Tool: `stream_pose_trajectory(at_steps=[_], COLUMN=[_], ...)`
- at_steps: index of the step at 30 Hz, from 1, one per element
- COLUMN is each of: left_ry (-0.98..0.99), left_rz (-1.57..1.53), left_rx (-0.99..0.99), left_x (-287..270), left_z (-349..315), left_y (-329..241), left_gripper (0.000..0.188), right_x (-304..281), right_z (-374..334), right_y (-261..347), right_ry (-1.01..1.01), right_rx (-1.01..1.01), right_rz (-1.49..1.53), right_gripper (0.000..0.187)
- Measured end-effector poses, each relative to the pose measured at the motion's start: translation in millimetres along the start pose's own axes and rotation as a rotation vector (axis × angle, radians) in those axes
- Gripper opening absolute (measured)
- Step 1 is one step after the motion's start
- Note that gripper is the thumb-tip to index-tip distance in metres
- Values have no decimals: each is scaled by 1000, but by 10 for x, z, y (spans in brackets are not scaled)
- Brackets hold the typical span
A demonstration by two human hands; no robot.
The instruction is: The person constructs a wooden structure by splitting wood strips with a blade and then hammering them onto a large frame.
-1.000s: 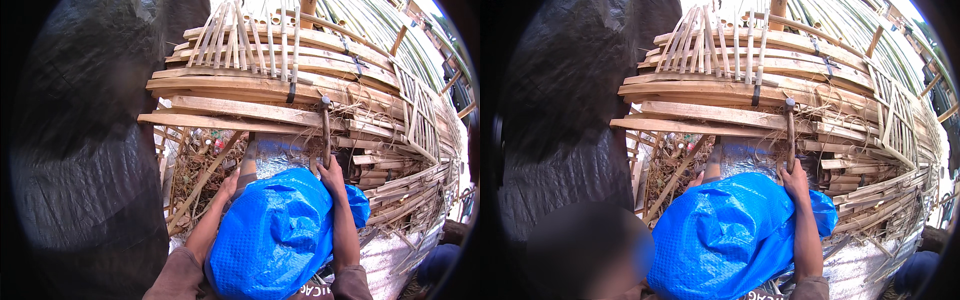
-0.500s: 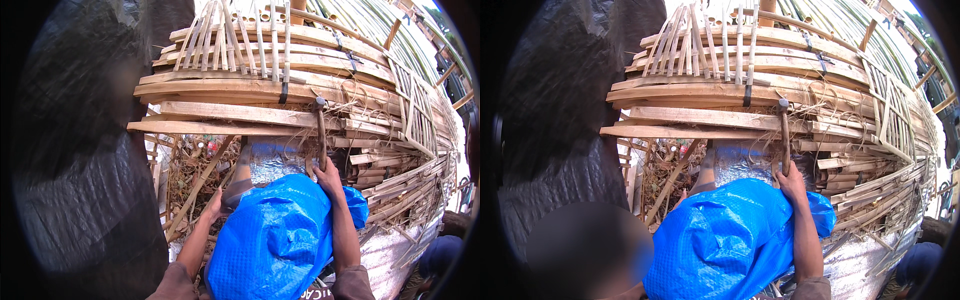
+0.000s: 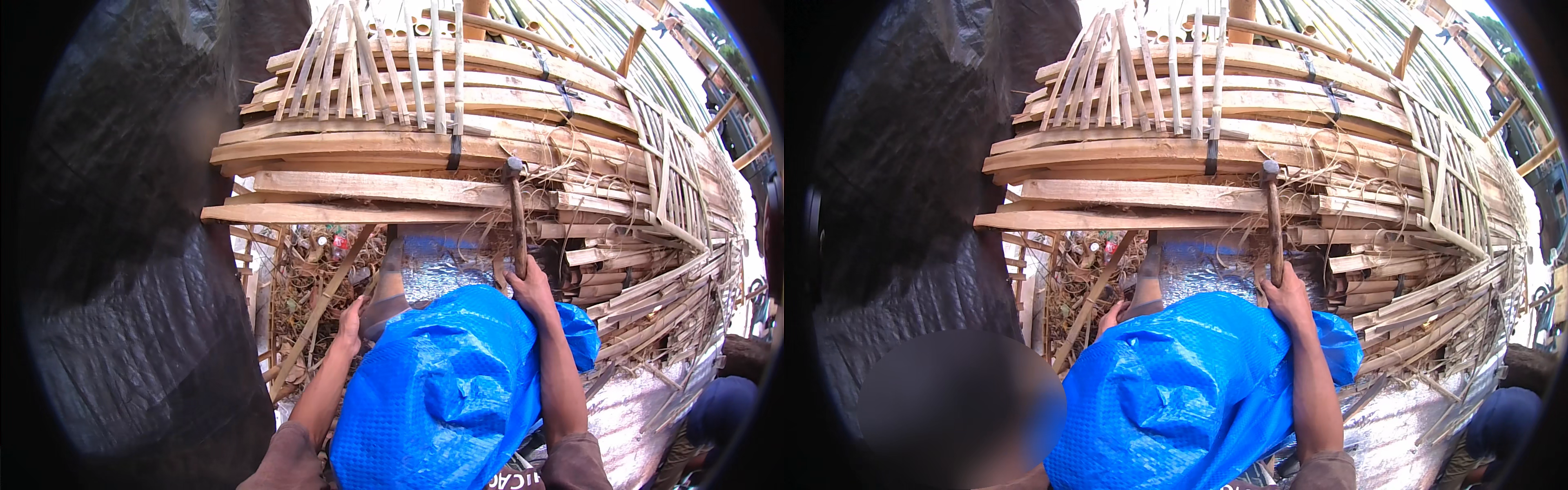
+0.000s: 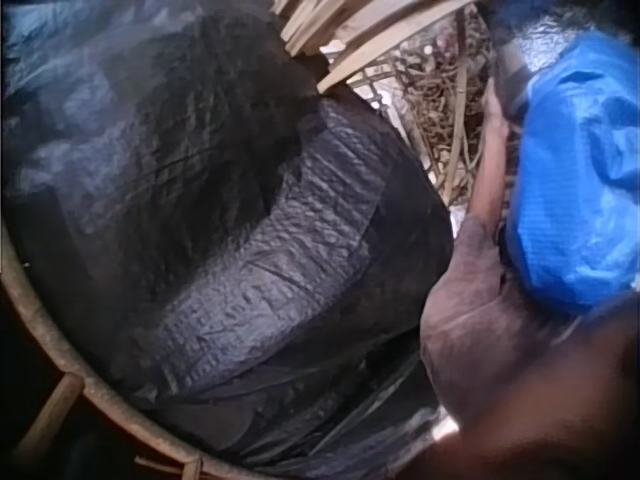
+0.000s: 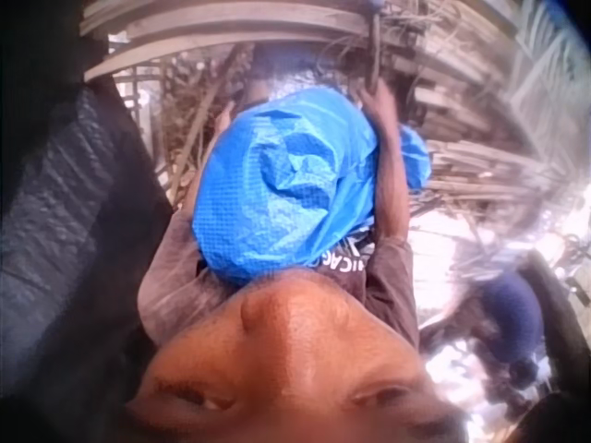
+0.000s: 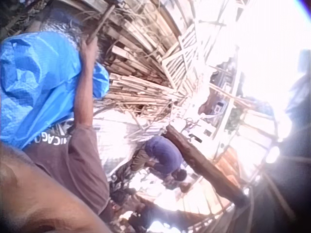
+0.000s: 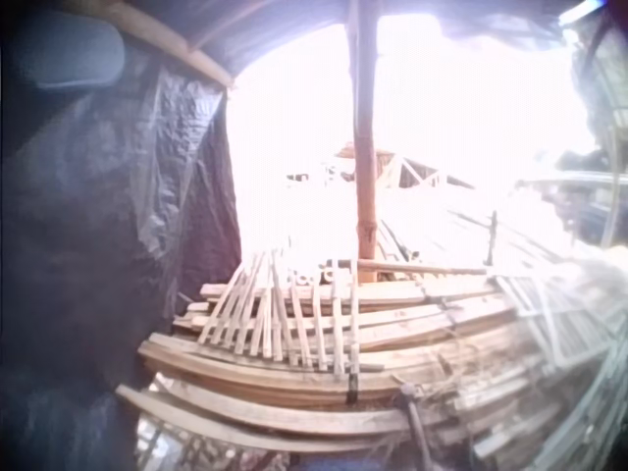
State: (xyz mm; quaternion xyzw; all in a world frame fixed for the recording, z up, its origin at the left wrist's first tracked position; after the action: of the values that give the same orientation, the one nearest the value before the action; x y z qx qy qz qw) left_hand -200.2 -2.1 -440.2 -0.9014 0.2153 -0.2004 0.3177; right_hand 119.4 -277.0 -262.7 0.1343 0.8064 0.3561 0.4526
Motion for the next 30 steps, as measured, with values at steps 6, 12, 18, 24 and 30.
stream_pose_trajectory(at_steps=[6, 12, 18, 24, 30], left_ry=[69, 223, 81, -62, 55], left_rz=[12, -4, 34, -10, 388], left_rx=[-205, -195, -10, 158, 118], left_x=[-180, -117, 120, 178, 222], left_z=[-184, -364, -235, -107, -234], left_y=[514, 459, -134, -486, -303], left_gripper=[66, 64, 50, 40, 51], right_x=[2, 35, -17, -8, -26], right_z=[-20, 9, -19, -18, -45], right_y=[27, -17, 44, -29, 19], right_ry=[-18, -11, -33, -39, -32], right_rx=[-40, -63, -71, -51, -44], right_rz=[21, 33, 30, 24, 35], right_gripper=[41, 41, 42, 42, 42])
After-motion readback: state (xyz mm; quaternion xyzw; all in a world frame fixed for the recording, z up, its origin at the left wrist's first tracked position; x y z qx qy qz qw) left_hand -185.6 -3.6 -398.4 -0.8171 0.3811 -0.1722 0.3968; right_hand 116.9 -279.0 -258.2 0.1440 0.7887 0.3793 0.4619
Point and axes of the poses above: each hand's wrist, its own z-axis towards the middle knuckle, its own x-axis out of the palm, y = z × x, the point moved 9 cm from there along z, towards the middle knuckle, and after that the axes turned 3 degrees about y, right-handed, at the moved point
